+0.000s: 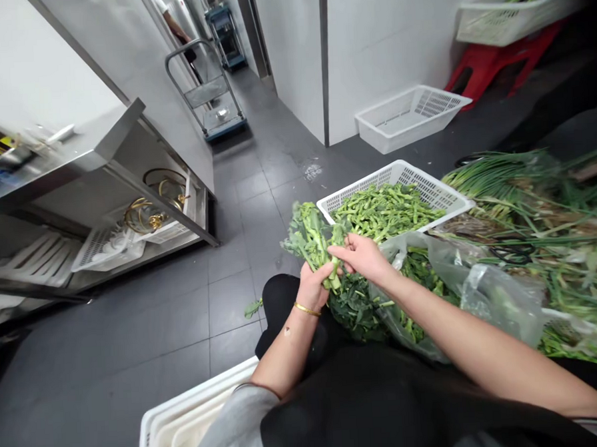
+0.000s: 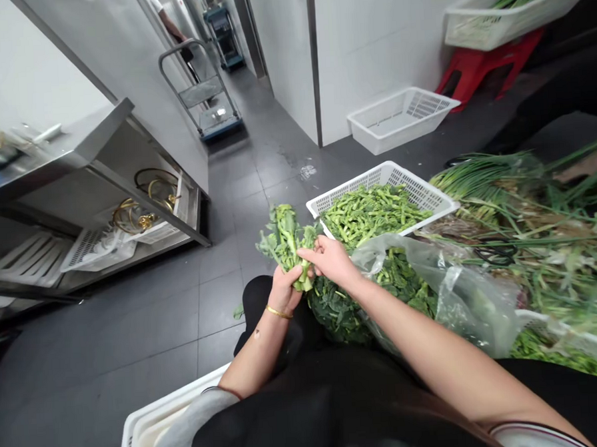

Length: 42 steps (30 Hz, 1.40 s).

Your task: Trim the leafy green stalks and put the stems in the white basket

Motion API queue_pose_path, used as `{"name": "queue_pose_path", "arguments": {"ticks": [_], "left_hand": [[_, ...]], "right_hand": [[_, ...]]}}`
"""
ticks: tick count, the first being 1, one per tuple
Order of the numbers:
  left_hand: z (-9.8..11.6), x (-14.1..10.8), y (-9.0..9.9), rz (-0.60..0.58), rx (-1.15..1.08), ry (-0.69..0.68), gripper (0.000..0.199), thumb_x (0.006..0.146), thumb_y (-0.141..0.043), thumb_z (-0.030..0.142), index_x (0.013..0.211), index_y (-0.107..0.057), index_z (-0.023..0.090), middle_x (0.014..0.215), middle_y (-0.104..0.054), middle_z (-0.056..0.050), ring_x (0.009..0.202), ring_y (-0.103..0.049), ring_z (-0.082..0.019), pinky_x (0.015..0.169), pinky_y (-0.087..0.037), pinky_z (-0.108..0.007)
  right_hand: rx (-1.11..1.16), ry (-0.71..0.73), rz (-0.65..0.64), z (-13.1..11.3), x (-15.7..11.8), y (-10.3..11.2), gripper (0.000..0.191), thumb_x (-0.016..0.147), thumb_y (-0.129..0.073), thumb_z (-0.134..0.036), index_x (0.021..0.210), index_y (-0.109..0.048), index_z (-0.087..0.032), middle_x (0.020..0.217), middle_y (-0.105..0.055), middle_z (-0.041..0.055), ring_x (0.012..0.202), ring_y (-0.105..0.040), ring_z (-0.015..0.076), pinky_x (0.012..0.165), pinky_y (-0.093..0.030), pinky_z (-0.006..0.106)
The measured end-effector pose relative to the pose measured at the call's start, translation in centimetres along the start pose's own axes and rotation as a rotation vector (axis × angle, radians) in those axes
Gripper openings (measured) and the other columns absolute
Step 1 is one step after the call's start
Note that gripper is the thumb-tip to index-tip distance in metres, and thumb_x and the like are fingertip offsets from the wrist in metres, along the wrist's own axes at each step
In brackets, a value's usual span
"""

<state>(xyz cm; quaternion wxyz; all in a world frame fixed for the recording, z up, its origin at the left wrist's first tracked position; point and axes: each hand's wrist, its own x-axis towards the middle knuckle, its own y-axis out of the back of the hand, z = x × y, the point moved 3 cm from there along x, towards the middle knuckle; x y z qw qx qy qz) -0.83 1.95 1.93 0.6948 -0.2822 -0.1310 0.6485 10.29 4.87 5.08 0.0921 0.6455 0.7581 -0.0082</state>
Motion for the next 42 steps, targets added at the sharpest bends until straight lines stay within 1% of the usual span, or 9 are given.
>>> {"name": "queue_pose_path", "arguments": {"ticks": [6,10,13,18,22,30,34,39,42], "left_hand": [[0.1,-0.3,-1.3,0.204,-0.059,-0.178,0.037,0.055,-0.081,0.029,0.083,-0.061,0.017,0.074,-0.063,-0.001,0.065,-0.06,-0.012,0.066,-0.047,-0.025],[0.3,1.0,-0.2,0.27,-0.106,-0.112,0.029,0.059,-0.076,0.03,0.074,-0.057,0.014,0.064,-0.059,-0.001,0.056,-0.056,-0.01,0.057,-0.044,-0.024],[1.5,2.3,1.9,0.255,-0.11,-0.105,0.033,0.058,-0.076,0.03,0.08,-0.058,0.013,0.062,-0.058,0.0,0.05,-0.053,-0.008,0.053,-0.042,-0.023],[2.2,2.1,2.5,0.152,0.03,-0.141,0.048,0.053,-0.08,0.032,0.094,-0.062,0.014,0.071,-0.062,-0.001,0.051,-0.056,-0.01,0.05,-0.04,-0.023],[0.1,1.6,0.3,0.116,0.11,-0.088,0.045,0.053,-0.081,0.037,0.087,-0.063,0.014,0.075,-0.065,-0.003,0.054,-0.057,-0.011,0.056,-0.045,-0.026],[-0.6,2.4,1.0,0.109,0.01,0.148,0.043,0.054,-0.078,0.026,0.092,-0.064,0.011,0.071,-0.063,-0.002,0.051,-0.058,-0.011,0.05,-0.045,-0.025],[-0.8,1.7,0.7,0.016,0.106,0.205,0.034,0.056,-0.077,0.03,0.08,-0.065,0.009,0.064,-0.062,-0.004,0.048,-0.056,-0.012,0.047,-0.044,-0.025],[-0.8,1.8,0.0,0.134,0.16,0.1,0.03,0.06,-0.075,0.033,0.07,-0.061,0.009,0.061,-0.063,-0.005,0.045,-0.056,-0.012,0.044,-0.041,-0.024],[-0.5,1.9,0.3,0.239,0.175,-0.021,0.029,0.061,-0.076,0.034,0.069,-0.06,0.011,0.06,-0.062,-0.004,0.045,-0.054,-0.011,0.047,-0.043,-0.024]], "right_hand": [[-0.538,0.583,0.344,-0.3,-1.3,0.3,0.03,0.089,-0.046,-0.036,0.063,-0.039,-0.023,0.058,-0.05,-0.0003,0.055,-0.049,0.0134,0.055,-0.039,0.026],[-0.862,1.016,0.079,1.8,-4.2,-0.4,0.024,0.091,-0.039,-0.021,0.072,-0.054,-0.02,0.066,-0.054,0.0025,0.063,-0.051,0.0146,0.061,-0.039,0.026],[-0.853,0.884,-0.127,5.2,-5.5,-0.4,0.015,0.088,-0.047,-0.025,0.081,-0.059,-0.02,0.069,-0.059,0.0033,0.061,-0.055,0.0156,0.056,-0.04,0.027],[-0.384,0.205,-0.224,6.3,-3.2,0.2,0.037,0.073,-0.066,-0.045,0.098,-0.062,-0.018,0.061,-0.062,0.0007,0.046,-0.052,0.0145,0.044,-0.038,0.027],[0.166,-0.085,-0.098,2.5,0.2,1.4,0.034,0.076,-0.062,-0.05,0.069,-0.053,-0.018,0.047,-0.052,-0.004,0.037,-0.041,0.0076,0.04,-0.031,0.022],[0.279,-0.264,0.28,3.2,6.1,10.0,0.033,0.082,-0.058,-0.047,0.078,-0.053,-0.015,0.063,-0.064,0.0061,0.043,-0.046,0.0049,0.042,-0.032,0.019],[0.149,-0.22,-0.044,3.8,4.1,5.6,0.038,0.069,-0.069,-0.052,0.067,-0.057,-0.016,0.053,-0.059,0.0015,0.039,-0.043,0.0077,0.038,-0.031,0.022],[-0.269,0.167,0.179,2.3,-1.7,1.8,0.036,0.08,-0.056,-0.047,0.057,-0.053,-0.02,0.052,-0.054,0.0004,0.05,-0.05,0.0133,0.052,-0.042,0.028],[-0.445,0.444,0.028,1.7,-5.3,0.5,0.033,0.085,-0.052,-0.042,0.06,-0.058,-0.022,0.066,-0.061,0.003,0.064,-0.056,0.0153,0.061,-0.046,0.028]]}}
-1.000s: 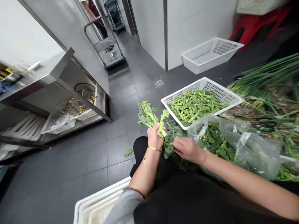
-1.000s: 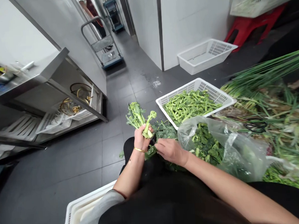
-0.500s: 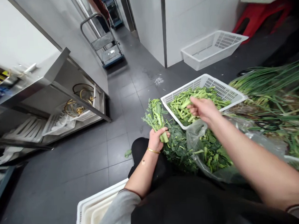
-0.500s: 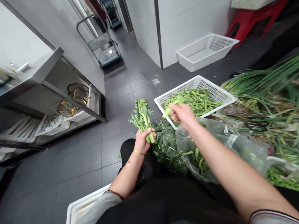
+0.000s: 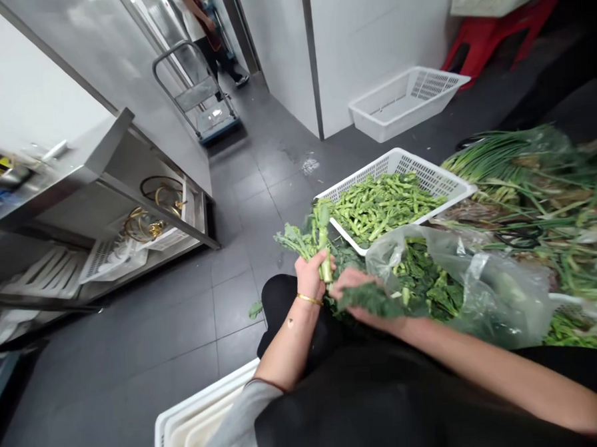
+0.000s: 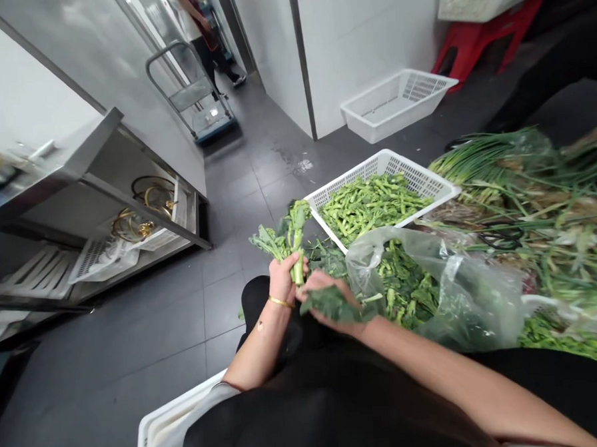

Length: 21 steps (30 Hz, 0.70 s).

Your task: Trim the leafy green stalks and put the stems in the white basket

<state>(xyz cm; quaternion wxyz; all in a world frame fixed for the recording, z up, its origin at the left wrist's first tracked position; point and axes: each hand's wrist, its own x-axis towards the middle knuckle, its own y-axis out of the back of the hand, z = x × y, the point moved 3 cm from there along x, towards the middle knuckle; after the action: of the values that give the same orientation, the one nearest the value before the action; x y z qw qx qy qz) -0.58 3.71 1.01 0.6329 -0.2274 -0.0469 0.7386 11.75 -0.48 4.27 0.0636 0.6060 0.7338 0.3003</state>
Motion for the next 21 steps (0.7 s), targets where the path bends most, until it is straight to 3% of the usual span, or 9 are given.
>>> {"name": "queue_pose_path", "arguments": {"ticks": [2,6,9,11,14,17,19,21], "left_hand": [[0.3,-0.3,0.4,0.027,0.084,-0.101,0.03,0.059,-0.078,0.033,0.073,-0.062,0.012,0.065,-0.065,-0.003,0.051,-0.057,-0.012,0.054,-0.047,-0.026],[0.5,-2.0,0.9,-0.099,0.377,-0.261,0.03,0.057,-0.081,0.028,0.081,-0.069,0.014,0.082,-0.07,-0.007,0.076,-0.065,-0.019,0.078,-0.051,-0.034],[0.5,-3.2,1.3,-0.164,0.453,-0.307,0.028,0.058,-0.081,0.027,0.082,-0.07,0.016,0.088,-0.07,-0.008,0.085,-0.064,-0.022,0.086,-0.05,-0.038],[0.3,-3.4,1.5,-0.179,0.392,-0.308,0.033,0.056,-0.082,0.026,0.084,-0.069,0.017,0.092,-0.07,-0.008,0.088,-0.064,-0.023,0.087,-0.049,-0.038],[-0.7,-3.1,1.4,-0.177,0.165,-0.102,0.039,0.06,-0.079,0.034,0.091,-0.066,0.014,0.085,-0.069,-0.008,0.071,-0.066,-0.021,0.068,-0.053,-0.034],[-1.4,-2.8,1.1,-0.135,-0.017,0.107,0.036,0.066,-0.073,0.039,0.087,-0.063,0.012,0.069,-0.067,-0.007,0.048,-0.059,-0.015,0.045,-0.044,-0.025],[-1.1,-2.8,1.0,-0.103,-0.089,0.126,0.035,0.064,-0.074,0.036,0.086,-0.063,0.011,0.066,-0.067,-0.006,0.045,-0.057,-0.013,0.042,-0.041,-0.023],[-0.7,-3.0,0.7,-0.15,-0.147,0.141,0.039,0.062,-0.075,0.032,0.091,-0.063,0.008,0.072,-0.068,-0.009,0.052,-0.06,-0.014,0.047,-0.044,-0.023]], "right_hand": [[-0.008,-0.012,-0.033,-0.1,-0.6,0.4,0.035,0.087,-0.049,-0.041,0.061,-0.06,-0.021,0.062,-0.061,0.0024,0.062,-0.057,0.0142,0.061,-0.046,0.026],[0.045,-0.273,0.016,1.9,2.2,2.3,0.048,0.087,-0.047,-0.049,0.05,-0.055,-0.02,0.044,-0.056,0.0019,0.046,-0.056,0.0152,0.054,-0.048,0.028],[0.277,-0.53,-0.081,3.7,4.1,2.4,0.043,0.076,-0.06,-0.053,0.048,-0.054,-0.021,0.037,-0.053,0.0022,0.036,-0.052,0.0164,0.042,-0.046,0.029],[0.46,-0.623,-0.088,4.2,4.3,1.8,0.039,0.07,-0.065,-0.052,0.05,-0.054,-0.021,0.039,-0.056,0.0032,0.034,-0.052,0.0172,0.037,-0.045,0.03],[0.599,-0.601,0.087,4.1,3.8,0.9,0.036,0.066,-0.069,-0.052,0.056,-0.054,-0.021,0.049,-0.063,0.0047,0.042,-0.058,0.0187,0.043,-0.051,0.032],[0.506,-0.48,0.237,3.8,3.3,0.5,0.036,0.07,-0.066,-0.054,0.065,-0.058,-0.019,0.052,-0.065,0.0041,0.048,-0.061,0.0183,0.052,-0.053,0.032],[0.407,-0.385,0.271,3.6,3.4,0.4,0.036,0.075,-0.062,-0.053,0.068,-0.06,-0.018,0.052,-0.065,0.0033,0.052,-0.062,0.018,0.059,-0.053,0.031],[0.35,-0.307,0.298,3.4,3.5,0.5,0.035,0.078,-0.06,-0.052,0.073,-0.062,-0.017,0.056,-0.066,0.0032,0.056,-0.063,0.0182,0.062,-0.053,0.031]]}}
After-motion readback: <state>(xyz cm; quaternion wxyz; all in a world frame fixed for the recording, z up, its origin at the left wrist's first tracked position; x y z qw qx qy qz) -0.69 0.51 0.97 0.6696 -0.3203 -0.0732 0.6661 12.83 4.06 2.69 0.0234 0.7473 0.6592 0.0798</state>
